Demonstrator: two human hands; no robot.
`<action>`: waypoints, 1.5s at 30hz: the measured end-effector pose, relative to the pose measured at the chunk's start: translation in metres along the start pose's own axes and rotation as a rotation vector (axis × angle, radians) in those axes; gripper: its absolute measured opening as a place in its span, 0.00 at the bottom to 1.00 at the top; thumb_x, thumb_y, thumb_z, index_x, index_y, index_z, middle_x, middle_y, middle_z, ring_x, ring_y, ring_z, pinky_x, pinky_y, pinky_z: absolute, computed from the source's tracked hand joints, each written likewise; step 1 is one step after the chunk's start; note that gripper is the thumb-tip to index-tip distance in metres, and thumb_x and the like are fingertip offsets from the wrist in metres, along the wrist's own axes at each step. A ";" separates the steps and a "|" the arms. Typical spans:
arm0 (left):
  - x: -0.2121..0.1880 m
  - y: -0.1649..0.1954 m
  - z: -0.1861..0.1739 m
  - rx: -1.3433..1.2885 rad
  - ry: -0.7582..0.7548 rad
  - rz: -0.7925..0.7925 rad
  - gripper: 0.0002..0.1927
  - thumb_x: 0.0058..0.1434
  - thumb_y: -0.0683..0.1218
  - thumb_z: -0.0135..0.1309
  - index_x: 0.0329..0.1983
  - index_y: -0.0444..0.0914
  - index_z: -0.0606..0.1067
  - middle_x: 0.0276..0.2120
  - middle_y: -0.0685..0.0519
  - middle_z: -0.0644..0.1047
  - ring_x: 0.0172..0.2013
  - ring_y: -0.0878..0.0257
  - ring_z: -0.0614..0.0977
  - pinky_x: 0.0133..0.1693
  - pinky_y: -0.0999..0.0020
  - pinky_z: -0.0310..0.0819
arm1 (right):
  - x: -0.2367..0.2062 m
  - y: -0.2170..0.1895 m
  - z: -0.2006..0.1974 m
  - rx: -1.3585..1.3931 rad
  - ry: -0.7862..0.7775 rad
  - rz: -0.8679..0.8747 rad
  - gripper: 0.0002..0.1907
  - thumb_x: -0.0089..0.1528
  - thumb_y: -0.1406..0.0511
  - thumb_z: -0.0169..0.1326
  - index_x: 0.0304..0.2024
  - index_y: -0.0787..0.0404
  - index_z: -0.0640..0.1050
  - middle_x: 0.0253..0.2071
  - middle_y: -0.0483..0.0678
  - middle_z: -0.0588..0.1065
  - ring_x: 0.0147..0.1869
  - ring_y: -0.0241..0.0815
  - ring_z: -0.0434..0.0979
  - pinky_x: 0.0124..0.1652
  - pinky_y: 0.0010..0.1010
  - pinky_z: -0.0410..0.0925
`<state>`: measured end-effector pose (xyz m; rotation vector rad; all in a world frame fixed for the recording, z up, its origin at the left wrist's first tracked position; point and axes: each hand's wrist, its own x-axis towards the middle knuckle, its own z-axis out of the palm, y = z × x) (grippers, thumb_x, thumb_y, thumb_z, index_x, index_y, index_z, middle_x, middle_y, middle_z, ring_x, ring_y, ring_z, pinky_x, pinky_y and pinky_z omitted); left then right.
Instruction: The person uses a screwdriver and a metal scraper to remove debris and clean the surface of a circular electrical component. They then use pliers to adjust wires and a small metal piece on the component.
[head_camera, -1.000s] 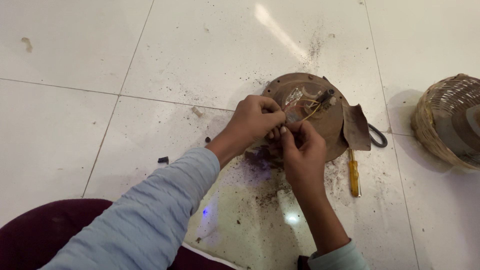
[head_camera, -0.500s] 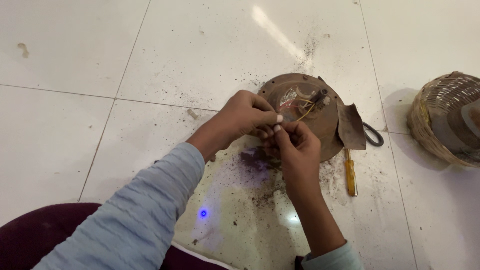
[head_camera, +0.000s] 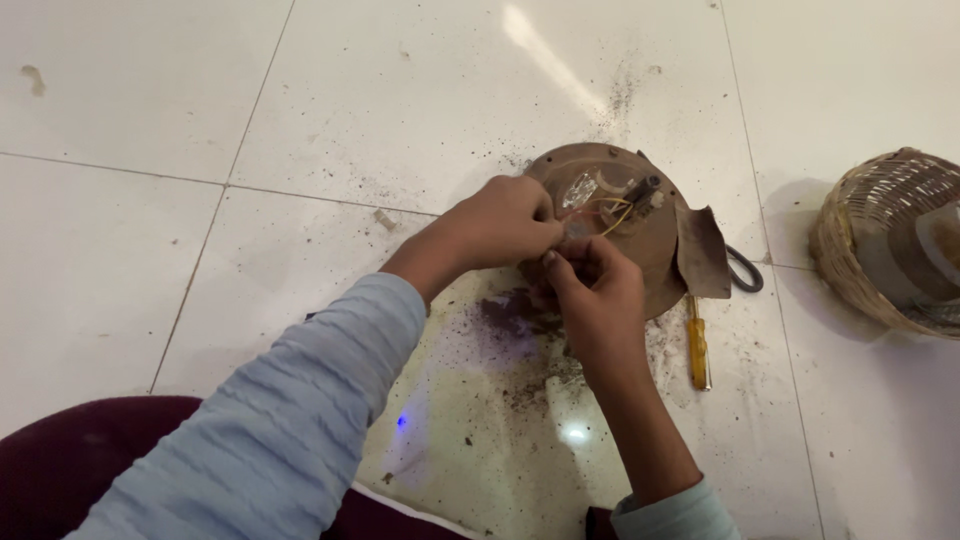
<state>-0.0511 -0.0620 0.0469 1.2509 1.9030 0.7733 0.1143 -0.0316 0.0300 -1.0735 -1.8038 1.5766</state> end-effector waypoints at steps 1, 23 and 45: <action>0.004 0.001 0.002 0.083 0.008 0.046 0.15 0.58 0.49 0.54 0.33 0.33 0.82 0.28 0.45 0.83 0.28 0.59 0.85 0.33 0.64 0.79 | -0.001 0.001 0.000 -0.008 0.002 -0.022 0.08 0.65 0.69 0.54 0.41 0.70 0.77 0.33 0.52 0.80 0.32 0.37 0.82 0.32 0.29 0.75; 0.000 -0.014 -0.003 -0.434 -0.225 0.077 0.11 0.65 0.47 0.51 0.34 0.34 0.77 0.22 0.57 0.74 0.19 0.70 0.70 0.21 0.72 0.64 | 0.035 -0.021 -0.029 0.199 -0.196 0.272 0.16 0.68 0.57 0.55 0.31 0.61 0.78 0.18 0.40 0.68 0.17 0.27 0.60 0.16 0.23 0.51; -0.007 -0.008 0.031 -1.057 -0.010 -0.280 0.13 0.61 0.48 0.61 0.23 0.38 0.76 0.16 0.55 0.75 0.15 0.71 0.73 0.16 0.79 0.61 | 0.020 0.008 -0.007 0.241 0.039 -0.099 0.13 0.68 0.65 0.55 0.29 0.63 0.77 0.21 0.42 0.72 0.20 0.27 0.65 0.21 0.21 0.57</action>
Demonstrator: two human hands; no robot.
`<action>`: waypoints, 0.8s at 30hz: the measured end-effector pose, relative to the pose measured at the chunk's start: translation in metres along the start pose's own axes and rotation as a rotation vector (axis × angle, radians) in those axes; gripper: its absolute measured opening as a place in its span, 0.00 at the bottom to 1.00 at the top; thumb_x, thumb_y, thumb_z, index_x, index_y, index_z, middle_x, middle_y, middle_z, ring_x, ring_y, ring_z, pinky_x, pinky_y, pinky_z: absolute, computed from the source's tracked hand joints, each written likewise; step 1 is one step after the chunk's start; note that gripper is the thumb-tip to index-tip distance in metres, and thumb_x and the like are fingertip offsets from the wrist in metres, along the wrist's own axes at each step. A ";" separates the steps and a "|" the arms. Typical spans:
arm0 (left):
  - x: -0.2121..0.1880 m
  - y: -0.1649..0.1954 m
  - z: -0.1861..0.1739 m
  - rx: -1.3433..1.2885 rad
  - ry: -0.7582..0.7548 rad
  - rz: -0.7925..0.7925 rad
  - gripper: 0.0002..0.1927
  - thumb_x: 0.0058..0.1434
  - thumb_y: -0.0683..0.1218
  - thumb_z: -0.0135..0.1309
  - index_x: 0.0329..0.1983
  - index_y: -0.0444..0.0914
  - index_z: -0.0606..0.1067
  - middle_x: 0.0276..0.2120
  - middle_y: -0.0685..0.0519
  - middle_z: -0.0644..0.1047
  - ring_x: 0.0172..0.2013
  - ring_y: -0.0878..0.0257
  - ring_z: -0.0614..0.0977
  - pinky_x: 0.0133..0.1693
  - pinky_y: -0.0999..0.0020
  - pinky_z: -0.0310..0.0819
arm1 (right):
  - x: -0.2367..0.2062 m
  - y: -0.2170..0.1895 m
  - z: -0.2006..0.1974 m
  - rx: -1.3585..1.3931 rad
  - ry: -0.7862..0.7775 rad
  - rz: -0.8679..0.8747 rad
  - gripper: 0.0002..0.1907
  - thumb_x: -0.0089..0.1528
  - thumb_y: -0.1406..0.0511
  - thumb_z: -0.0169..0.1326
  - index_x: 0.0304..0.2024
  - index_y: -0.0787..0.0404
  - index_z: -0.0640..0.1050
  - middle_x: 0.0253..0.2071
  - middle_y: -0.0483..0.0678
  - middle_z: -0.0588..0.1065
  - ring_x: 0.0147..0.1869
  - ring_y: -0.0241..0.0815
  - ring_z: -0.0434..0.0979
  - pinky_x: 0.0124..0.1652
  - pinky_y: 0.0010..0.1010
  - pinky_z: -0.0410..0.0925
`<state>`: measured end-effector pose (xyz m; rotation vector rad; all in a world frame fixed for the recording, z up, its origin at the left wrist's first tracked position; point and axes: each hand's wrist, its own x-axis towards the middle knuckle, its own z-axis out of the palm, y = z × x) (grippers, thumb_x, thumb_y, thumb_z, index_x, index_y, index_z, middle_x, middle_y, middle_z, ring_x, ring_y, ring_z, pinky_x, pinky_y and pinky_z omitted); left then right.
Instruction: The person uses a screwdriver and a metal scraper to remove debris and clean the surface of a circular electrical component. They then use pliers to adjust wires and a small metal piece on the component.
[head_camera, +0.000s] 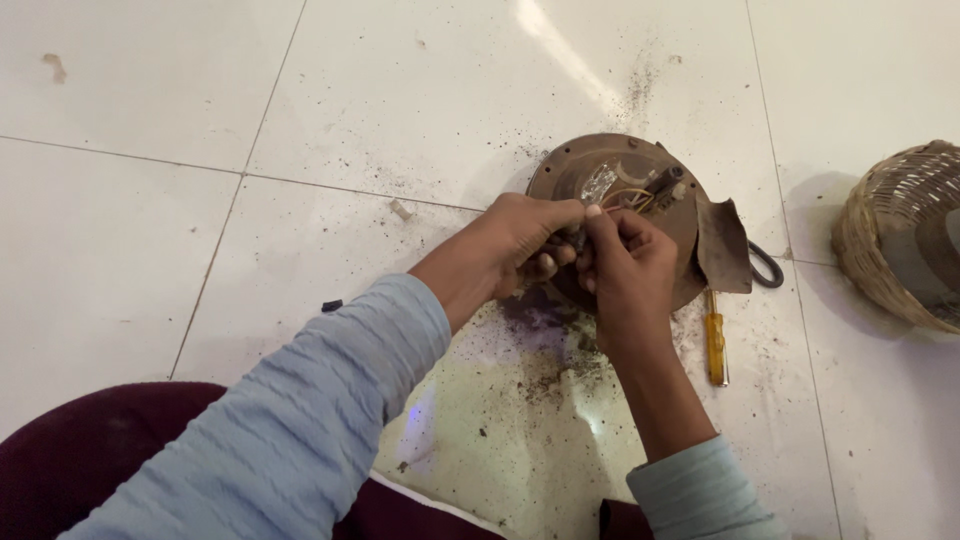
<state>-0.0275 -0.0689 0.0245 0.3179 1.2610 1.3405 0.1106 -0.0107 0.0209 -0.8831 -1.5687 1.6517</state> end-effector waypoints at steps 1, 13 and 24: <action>-0.002 -0.001 0.001 -0.038 0.004 -0.012 0.12 0.61 0.48 0.61 0.24 0.39 0.76 0.17 0.55 0.76 0.16 0.71 0.74 0.17 0.79 0.63 | -0.001 -0.001 0.000 0.029 -0.002 0.000 0.13 0.68 0.65 0.55 0.29 0.62 0.77 0.21 0.42 0.72 0.20 0.27 0.65 0.21 0.21 0.57; -0.016 0.013 -0.001 0.433 -0.053 0.251 0.15 0.62 0.51 0.56 0.27 0.35 0.80 0.19 0.53 0.78 0.18 0.68 0.79 0.21 0.74 0.72 | 0.016 -0.033 -0.013 -0.119 -0.041 0.354 0.12 0.66 0.62 0.58 0.31 0.63 0.78 0.18 0.39 0.67 0.16 0.28 0.62 0.16 0.23 0.54; -0.017 0.004 -0.001 0.618 -0.005 0.383 0.12 0.59 0.48 0.56 0.29 0.34 0.83 0.21 0.53 0.80 0.22 0.68 0.81 0.26 0.72 0.76 | 0.034 -0.047 -0.028 -0.261 -0.188 0.399 0.10 0.66 0.67 0.55 0.33 0.70 0.78 0.23 0.46 0.73 0.22 0.34 0.69 0.22 0.26 0.64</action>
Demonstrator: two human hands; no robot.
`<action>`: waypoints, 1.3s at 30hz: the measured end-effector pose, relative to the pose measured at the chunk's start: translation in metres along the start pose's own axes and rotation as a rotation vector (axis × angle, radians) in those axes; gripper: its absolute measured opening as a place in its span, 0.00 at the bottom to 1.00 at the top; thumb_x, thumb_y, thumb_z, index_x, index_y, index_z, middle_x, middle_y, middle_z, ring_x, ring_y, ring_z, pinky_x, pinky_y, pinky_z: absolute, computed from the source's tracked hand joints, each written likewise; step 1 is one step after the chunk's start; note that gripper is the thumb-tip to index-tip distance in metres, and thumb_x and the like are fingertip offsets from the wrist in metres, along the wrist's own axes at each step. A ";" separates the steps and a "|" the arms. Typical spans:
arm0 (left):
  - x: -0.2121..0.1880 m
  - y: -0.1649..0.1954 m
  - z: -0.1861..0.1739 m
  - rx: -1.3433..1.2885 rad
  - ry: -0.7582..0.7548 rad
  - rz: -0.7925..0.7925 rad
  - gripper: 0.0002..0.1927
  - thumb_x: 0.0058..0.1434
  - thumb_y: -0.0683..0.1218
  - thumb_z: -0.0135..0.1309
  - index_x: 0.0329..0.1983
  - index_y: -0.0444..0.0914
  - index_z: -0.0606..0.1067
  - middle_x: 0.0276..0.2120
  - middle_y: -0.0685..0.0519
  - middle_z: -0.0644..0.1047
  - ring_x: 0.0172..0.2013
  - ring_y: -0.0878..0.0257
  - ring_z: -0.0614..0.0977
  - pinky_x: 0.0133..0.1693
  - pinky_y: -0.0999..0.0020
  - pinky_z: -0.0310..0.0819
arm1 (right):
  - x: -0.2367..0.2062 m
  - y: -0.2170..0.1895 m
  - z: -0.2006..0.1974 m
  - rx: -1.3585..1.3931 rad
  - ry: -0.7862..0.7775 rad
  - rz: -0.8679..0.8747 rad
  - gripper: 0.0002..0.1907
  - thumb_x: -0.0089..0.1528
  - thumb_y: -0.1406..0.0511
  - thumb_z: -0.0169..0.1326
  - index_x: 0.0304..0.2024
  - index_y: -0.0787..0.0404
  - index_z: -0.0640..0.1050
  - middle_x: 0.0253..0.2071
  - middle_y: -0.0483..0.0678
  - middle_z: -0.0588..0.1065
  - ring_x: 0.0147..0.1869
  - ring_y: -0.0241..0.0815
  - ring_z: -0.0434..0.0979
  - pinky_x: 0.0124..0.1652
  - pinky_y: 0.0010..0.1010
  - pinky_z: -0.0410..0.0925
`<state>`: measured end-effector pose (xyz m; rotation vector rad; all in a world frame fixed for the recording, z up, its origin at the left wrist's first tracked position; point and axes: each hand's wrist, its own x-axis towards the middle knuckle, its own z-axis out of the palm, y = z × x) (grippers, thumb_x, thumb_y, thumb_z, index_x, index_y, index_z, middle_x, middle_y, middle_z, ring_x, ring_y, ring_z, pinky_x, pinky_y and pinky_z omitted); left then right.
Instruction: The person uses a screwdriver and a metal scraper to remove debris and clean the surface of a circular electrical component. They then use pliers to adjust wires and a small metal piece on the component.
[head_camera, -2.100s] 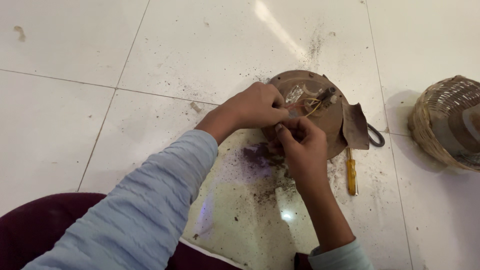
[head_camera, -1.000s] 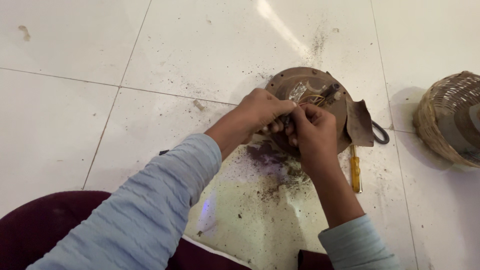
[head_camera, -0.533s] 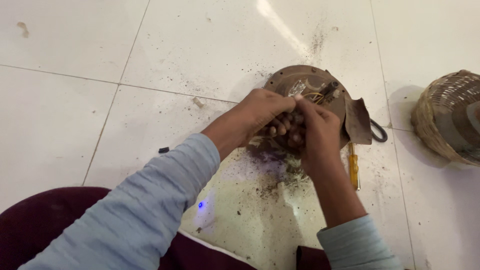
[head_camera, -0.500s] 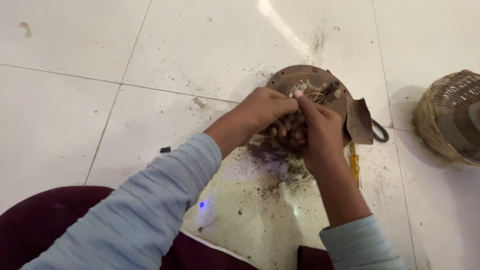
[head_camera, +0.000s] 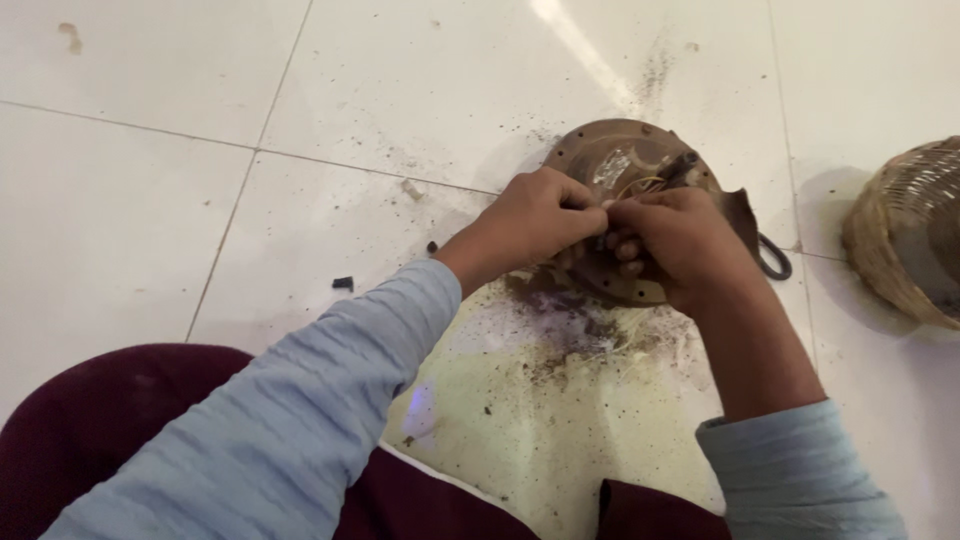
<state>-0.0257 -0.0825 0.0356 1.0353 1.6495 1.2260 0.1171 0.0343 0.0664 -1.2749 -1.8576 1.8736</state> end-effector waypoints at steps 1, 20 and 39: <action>0.002 -0.004 0.001 -0.077 0.001 0.008 0.13 0.60 0.48 0.56 0.29 0.33 0.82 0.21 0.53 0.80 0.22 0.68 0.80 0.26 0.71 0.76 | 0.000 -0.001 0.000 0.042 -0.017 -0.015 0.10 0.66 0.68 0.55 0.33 0.70 0.78 0.23 0.46 0.73 0.22 0.34 0.70 0.22 0.26 0.64; 0.012 -0.029 0.016 -0.986 -0.243 -0.281 0.11 0.64 0.45 0.51 0.40 0.33 0.79 0.23 0.57 0.76 0.21 0.74 0.73 0.25 0.76 0.74 | -0.016 0.016 0.004 0.696 -0.185 -0.087 0.08 0.68 0.68 0.48 0.38 0.68 0.76 0.28 0.47 0.73 0.27 0.31 0.70 0.30 0.20 0.70; -0.017 0.018 -0.010 -0.155 -0.133 -0.220 0.12 0.65 0.47 0.53 0.37 0.32 0.78 0.26 0.51 0.81 0.24 0.65 0.81 0.26 0.71 0.76 | -0.012 0.020 0.008 0.038 -0.092 -0.190 0.06 0.68 0.67 0.53 0.40 0.64 0.78 0.26 0.42 0.73 0.24 0.28 0.68 0.24 0.20 0.62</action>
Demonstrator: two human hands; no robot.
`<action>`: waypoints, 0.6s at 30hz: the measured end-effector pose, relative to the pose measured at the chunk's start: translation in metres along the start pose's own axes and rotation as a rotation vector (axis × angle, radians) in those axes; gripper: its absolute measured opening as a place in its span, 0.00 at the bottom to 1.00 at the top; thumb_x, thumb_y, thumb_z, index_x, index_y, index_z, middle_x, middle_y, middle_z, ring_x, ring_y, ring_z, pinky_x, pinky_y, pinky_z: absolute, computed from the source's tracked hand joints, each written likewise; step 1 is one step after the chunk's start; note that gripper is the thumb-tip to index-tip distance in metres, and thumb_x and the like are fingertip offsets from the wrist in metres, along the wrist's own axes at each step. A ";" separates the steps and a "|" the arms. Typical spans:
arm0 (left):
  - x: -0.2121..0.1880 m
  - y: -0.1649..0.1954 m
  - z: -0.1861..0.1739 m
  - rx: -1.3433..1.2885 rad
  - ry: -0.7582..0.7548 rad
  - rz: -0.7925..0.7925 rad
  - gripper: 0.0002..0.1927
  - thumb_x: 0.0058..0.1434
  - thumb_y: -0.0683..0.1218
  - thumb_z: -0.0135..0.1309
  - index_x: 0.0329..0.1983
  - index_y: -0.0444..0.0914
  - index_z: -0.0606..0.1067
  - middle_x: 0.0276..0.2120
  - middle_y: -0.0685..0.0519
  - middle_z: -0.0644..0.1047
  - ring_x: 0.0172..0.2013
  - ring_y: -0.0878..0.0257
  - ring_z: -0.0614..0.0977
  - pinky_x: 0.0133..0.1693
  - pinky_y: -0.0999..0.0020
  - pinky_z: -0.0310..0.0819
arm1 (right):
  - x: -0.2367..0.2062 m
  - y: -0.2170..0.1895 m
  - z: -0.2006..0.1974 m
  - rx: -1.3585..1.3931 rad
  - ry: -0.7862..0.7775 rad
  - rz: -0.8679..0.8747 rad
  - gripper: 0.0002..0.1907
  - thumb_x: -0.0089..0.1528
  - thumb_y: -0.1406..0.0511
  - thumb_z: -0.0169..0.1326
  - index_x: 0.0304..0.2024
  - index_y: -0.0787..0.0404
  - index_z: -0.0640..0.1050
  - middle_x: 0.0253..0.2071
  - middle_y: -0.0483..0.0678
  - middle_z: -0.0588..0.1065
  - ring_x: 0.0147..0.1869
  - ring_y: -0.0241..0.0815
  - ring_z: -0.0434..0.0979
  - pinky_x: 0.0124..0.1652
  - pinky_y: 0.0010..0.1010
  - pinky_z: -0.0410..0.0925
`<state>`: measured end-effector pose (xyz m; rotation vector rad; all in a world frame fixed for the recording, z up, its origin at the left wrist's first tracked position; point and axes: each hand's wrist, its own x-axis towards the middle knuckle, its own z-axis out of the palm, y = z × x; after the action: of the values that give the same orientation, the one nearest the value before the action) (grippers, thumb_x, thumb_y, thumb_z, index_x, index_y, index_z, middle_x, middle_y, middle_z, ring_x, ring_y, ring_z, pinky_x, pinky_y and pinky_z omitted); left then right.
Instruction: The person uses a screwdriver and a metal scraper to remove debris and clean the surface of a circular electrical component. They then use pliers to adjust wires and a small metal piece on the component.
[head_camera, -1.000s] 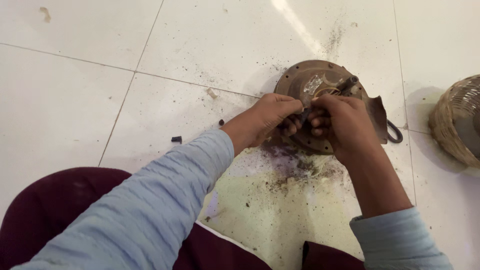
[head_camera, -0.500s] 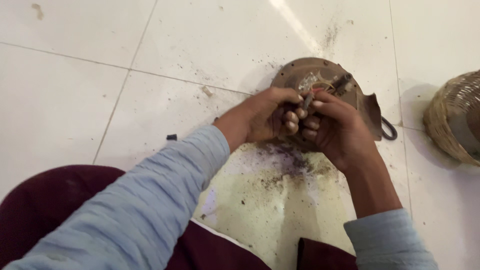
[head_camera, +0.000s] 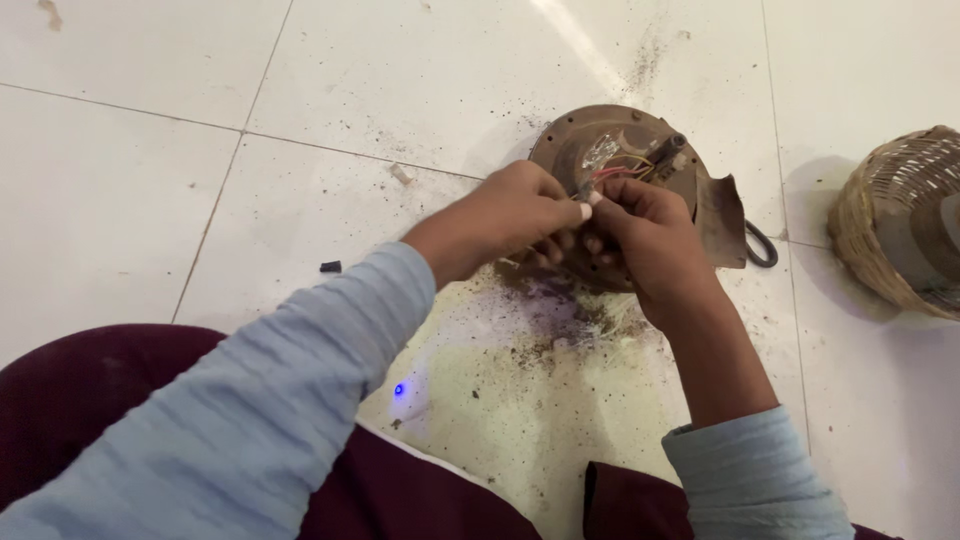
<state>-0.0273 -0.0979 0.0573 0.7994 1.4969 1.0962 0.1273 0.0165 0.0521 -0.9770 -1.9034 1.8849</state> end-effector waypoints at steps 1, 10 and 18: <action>0.002 0.000 0.003 -0.013 0.007 0.021 0.11 0.65 0.46 0.54 0.37 0.31 0.79 0.26 0.50 0.82 0.24 0.65 0.82 0.26 0.71 0.76 | 0.000 0.000 0.000 -0.051 0.021 -0.002 0.06 0.67 0.67 0.53 0.39 0.64 0.78 0.25 0.42 0.74 0.24 0.28 0.68 0.24 0.20 0.61; 0.003 -0.004 -0.007 0.132 0.101 0.038 0.09 0.63 0.43 0.56 0.41 0.31 0.80 0.28 0.48 0.84 0.25 0.64 0.86 0.28 0.70 0.83 | 0.005 -0.009 0.005 -0.175 0.054 0.097 0.09 0.67 0.67 0.53 0.37 0.67 0.80 0.25 0.44 0.73 0.25 0.31 0.66 0.26 0.25 0.59; 0.003 -0.006 -0.004 0.258 0.174 0.127 0.08 0.62 0.42 0.58 0.40 0.33 0.82 0.27 0.48 0.84 0.23 0.64 0.86 0.26 0.69 0.84 | -0.001 -0.009 0.008 -0.128 0.069 0.207 0.08 0.66 0.68 0.53 0.33 0.65 0.77 0.24 0.44 0.72 0.25 0.34 0.65 0.26 0.28 0.59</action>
<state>-0.0310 -0.0983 0.0510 1.0088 1.7789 1.1020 0.1202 0.0103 0.0599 -1.3070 -1.9685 1.8278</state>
